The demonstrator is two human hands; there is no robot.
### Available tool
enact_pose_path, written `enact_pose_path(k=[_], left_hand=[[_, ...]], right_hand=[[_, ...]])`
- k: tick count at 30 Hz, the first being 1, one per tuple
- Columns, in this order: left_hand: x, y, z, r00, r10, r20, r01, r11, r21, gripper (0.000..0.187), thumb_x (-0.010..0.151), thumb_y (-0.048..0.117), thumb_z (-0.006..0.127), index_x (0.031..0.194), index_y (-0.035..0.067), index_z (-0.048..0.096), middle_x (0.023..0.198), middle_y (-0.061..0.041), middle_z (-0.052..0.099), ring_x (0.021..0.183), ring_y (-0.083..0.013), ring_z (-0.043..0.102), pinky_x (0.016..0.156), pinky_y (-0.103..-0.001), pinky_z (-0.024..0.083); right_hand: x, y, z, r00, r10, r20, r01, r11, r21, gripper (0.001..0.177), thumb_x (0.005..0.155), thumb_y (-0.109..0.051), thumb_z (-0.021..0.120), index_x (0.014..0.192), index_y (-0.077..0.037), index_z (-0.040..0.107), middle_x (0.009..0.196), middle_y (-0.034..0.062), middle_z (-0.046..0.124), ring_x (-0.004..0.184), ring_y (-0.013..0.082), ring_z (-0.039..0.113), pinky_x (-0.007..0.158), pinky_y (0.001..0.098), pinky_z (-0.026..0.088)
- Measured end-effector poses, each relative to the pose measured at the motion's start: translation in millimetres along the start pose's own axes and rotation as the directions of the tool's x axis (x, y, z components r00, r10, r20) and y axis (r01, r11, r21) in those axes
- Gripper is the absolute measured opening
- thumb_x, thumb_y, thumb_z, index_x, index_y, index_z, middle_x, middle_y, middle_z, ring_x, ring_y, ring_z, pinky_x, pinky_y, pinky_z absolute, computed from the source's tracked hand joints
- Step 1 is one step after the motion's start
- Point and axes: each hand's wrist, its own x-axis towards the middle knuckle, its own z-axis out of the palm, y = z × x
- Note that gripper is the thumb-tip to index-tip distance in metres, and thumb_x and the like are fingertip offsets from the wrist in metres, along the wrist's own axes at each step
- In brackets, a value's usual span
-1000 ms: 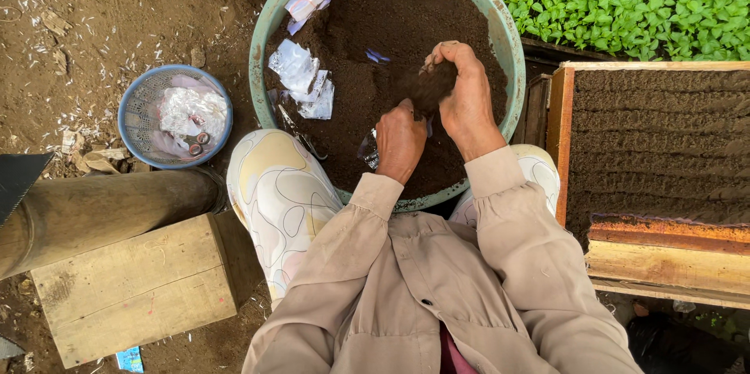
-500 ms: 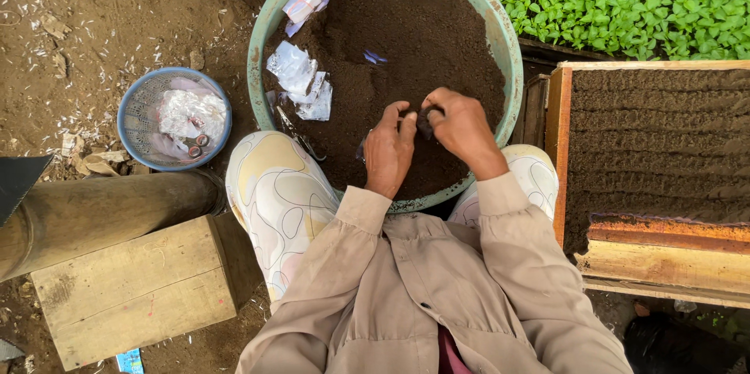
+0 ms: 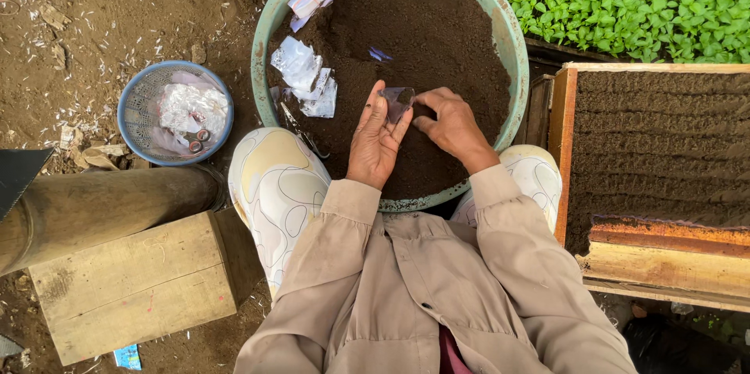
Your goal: The person scoops soil from a large basin and fills small plastic pouches one by one. After filling each pouch, they place it into a wooden tray. The process is repeated continuously throughout the clip.
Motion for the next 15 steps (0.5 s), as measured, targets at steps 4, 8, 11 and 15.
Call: enact_pose_path(k=[4, 8, 11, 15], left_hand=[[2.4, -1.8, 0.3, 1.000, -0.010, -0.017, 0.009, 1.000, -0.028, 0.051, 0.093, 0.015, 0.060, 0.140, 0.008, 0.040, 0.132, -0.022, 0.050, 0.118, -0.0362, 0.052, 0.099, -0.043, 0.048], [7.8, -8.6, -10.8, 0.998, -0.013, -0.060, 0.011, 1.000, -0.028, 0.048, 0.092, 0.015, 0.062, 0.136, 0.004, 0.045, 0.127, -0.023, 0.054, 0.113, -0.0362, 0.056, 0.096, -0.042, 0.051], [12.7, -13.8, -16.6, 0.998, -0.010, -0.067, 0.008, 0.999, -0.036, 0.047, 0.092, 0.015, 0.063, 0.134, 0.002, 0.046, 0.124, -0.024, 0.055, 0.110, -0.0349, 0.058, 0.094, -0.042, 0.053], [14.3, -20.8, -19.8, 0.993, -0.034, -0.115, 0.030, 0.999, -0.042, 0.043, 0.091, 0.015, 0.064, 0.130, 0.003, 0.051, 0.119, -0.021, 0.059, 0.108, -0.0333, 0.060, 0.093, -0.045, 0.053]], right_hand=[[11.5, 9.4, -8.9, 0.999, -0.002, -0.037, 0.005, 0.997, 0.080, 0.026, 0.083, -0.002, 0.064, 0.109, -0.007, 0.065, 0.105, 0.0155, 0.058, 0.109, 0.0356, 0.055, 0.091, 0.0501, 0.048], [-0.7, -49.9, -38.5, 0.995, -0.065, -0.076, 0.073, 0.992, 0.102, 0.019, 0.087, -0.001, 0.063, 0.104, -0.007, 0.065, 0.097, 0.0137, 0.058, 0.098, 0.0285, 0.059, 0.084, 0.0435, 0.052], [-9.1, -89.0, -49.6, 0.995, -0.089, -0.034, 0.091, 0.995, 0.036, 0.019, 0.087, 0.000, 0.061, 0.105, -0.005, 0.064, 0.100, 0.0140, 0.057, 0.100, 0.0292, 0.059, 0.083, 0.0442, 0.052], [-15.9, -93.3, -44.1, 0.986, -0.167, -0.020, 0.165, 0.983, -0.081, 0.026, 0.090, 0.003, 0.052, 0.114, 0.001, 0.061, 0.106, 0.0204, 0.058, 0.103, 0.0393, 0.059, 0.085, 0.0493, 0.050]])
